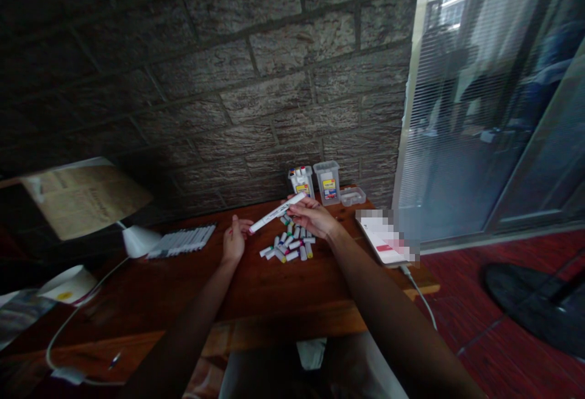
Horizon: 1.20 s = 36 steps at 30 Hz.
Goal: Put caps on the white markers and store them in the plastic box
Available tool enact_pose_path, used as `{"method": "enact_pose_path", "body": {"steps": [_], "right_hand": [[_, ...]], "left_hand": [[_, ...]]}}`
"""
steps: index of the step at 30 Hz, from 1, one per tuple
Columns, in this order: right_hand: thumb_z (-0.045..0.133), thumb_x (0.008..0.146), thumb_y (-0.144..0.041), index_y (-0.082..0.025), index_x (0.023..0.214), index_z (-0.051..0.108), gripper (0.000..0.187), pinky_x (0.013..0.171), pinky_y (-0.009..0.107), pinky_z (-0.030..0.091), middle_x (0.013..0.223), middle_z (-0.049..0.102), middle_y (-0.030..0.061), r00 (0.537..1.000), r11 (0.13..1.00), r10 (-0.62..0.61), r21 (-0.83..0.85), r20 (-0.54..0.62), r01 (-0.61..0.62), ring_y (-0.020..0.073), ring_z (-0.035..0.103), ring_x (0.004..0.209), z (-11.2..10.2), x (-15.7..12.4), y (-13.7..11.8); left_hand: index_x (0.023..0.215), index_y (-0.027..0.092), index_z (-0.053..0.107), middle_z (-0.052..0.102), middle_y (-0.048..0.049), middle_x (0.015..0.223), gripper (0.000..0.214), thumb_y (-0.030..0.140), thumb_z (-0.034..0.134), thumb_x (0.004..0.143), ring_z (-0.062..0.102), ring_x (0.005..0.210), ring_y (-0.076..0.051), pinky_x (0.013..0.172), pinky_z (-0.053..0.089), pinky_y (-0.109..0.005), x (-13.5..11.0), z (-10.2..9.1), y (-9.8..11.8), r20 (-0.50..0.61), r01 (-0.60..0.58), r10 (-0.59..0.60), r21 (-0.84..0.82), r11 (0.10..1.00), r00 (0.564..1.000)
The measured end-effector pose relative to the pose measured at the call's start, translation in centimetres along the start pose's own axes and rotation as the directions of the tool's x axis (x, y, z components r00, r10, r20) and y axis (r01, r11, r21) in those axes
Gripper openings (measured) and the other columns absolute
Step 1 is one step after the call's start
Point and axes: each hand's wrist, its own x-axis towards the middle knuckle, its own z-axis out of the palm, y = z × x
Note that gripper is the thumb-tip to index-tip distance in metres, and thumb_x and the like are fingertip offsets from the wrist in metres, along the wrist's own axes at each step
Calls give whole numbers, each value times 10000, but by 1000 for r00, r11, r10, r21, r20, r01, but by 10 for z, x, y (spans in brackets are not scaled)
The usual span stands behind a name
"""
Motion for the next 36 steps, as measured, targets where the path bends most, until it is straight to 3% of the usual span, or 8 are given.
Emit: {"method": "enact_pose_path", "body": {"steps": [15,22,25,29,33,36], "right_hand": [[766,691,-80,-194,908,693,256,588,159,571,914,756,18,999,1000,29,-2,14,-29,101,706,709,-4,2,3],[730,665,-63,-171,861,632,245,620,192,582,798,745,24,997,998,71,-5,39,-70,133,721,705,-3,3,4],[717,672,-53,-165,827,613,218,657,211,592,733,738,30,996,996,84,-30,11,-83,151,733,715,-5,4,6],[711,697,-51,-157,909,656,243,712,218,597,796,755,49,997,997,75,-30,5,-75,148,737,754,-6,4,7],[727,688,-50,-138,979,687,307,765,184,583,887,763,69,999,998,33,57,-38,-31,135,731,833,-5,4,3],[730,727,-96,-138,962,688,242,786,189,581,921,759,77,995,992,-18,126,-102,31,136,726,858,-6,6,3]], "left_hand": [[704,183,676,676,-61,594,674,644,234,918,641,585,-190,619,508,-317,1,0,-4,-3,10,-10,-7,1000,1000],[703,182,666,665,-60,580,672,659,238,907,633,579,-194,620,502,-324,0,0,-2,5,14,-13,-27,1000,1000],[716,181,660,662,-62,578,685,664,213,907,631,578,-193,613,496,-321,0,0,-1,29,12,-11,-12,1000,1000],[727,179,659,660,-65,577,699,669,193,904,629,575,-192,600,489,-315,0,-1,-1,39,13,-13,0,1000,999],[731,173,661,659,-66,587,695,661,198,907,628,585,-190,604,486,-311,0,-1,-2,39,10,-10,-7,1000,999],[744,168,665,659,-64,592,692,654,201,909,628,593,-191,608,483,-310,0,-1,-3,46,18,-18,-1,1000,999]]}}
